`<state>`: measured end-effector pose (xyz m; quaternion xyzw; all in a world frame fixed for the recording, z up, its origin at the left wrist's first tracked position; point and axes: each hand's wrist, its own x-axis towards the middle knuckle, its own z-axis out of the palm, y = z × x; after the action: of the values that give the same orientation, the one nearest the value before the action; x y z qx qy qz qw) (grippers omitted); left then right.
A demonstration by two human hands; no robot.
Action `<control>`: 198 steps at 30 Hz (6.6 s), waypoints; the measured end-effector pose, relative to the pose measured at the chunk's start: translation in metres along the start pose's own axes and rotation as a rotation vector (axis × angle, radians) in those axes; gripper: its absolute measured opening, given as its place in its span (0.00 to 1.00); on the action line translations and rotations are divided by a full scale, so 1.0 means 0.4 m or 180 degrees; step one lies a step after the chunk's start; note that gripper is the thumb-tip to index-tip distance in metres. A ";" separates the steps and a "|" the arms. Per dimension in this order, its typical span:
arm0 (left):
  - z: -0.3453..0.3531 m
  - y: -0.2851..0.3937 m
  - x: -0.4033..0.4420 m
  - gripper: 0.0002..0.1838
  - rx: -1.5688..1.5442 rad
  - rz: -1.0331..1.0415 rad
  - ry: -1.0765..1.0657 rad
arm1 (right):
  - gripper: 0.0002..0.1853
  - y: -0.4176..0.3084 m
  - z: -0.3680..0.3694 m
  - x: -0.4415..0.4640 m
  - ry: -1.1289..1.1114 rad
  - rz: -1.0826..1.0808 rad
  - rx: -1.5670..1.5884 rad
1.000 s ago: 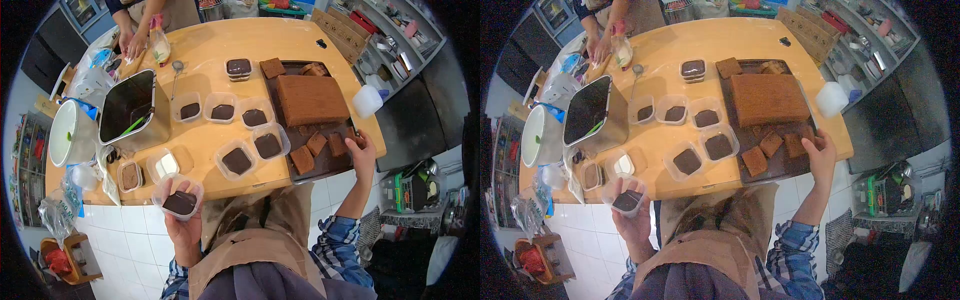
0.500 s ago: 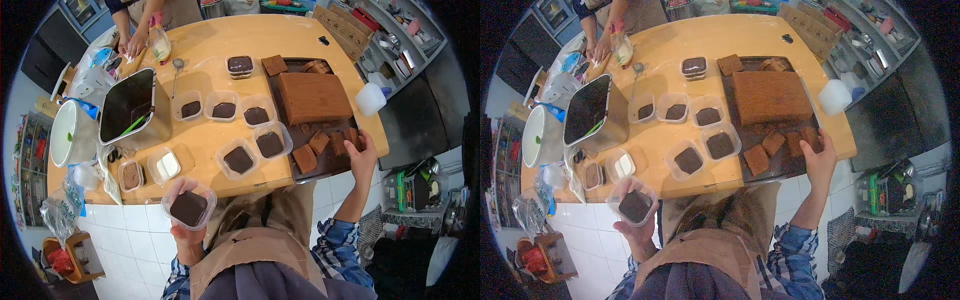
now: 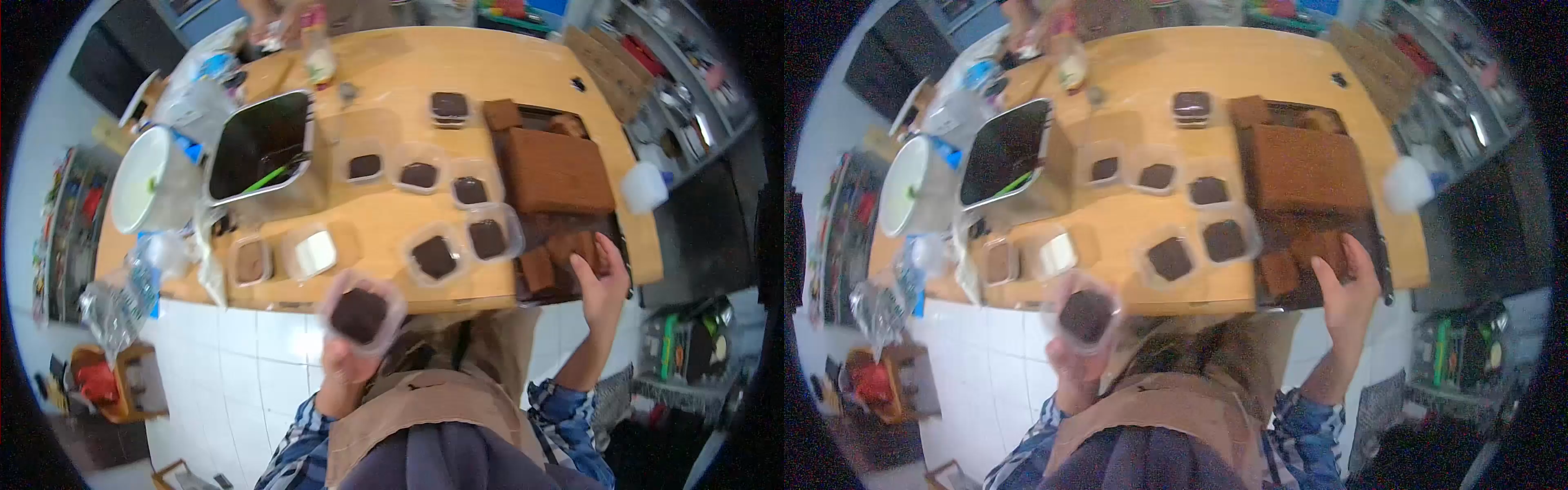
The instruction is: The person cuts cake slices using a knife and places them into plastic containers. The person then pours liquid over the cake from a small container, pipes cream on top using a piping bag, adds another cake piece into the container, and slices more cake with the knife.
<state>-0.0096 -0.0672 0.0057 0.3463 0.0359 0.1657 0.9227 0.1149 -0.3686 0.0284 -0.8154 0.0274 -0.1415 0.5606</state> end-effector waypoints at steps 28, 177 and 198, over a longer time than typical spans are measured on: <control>0.012 0.016 -0.035 0.42 -0.1747 -0.0902 -0.0497 | 0.26 -0.346 0.256 -0.176 -0.1097 -0.1991 0.0292; 0.016 0.024 -0.047 0.49 -0.0211 -0.0628 -0.0296 | 0.15 -0.305 0.262 -0.232 -0.2238 -0.2729 -0.1187; -0.010 0.027 -0.037 0.49 -0.0271 -0.1047 -0.0548 | 0.19 -0.305 0.309 -0.230 -0.3069 -0.3198 -0.0500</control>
<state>-0.0273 -0.0619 0.0092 0.3093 0.0060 -0.0163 0.9508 0.0452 -0.1927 0.0814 -0.7394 -0.5944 -0.0037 0.3163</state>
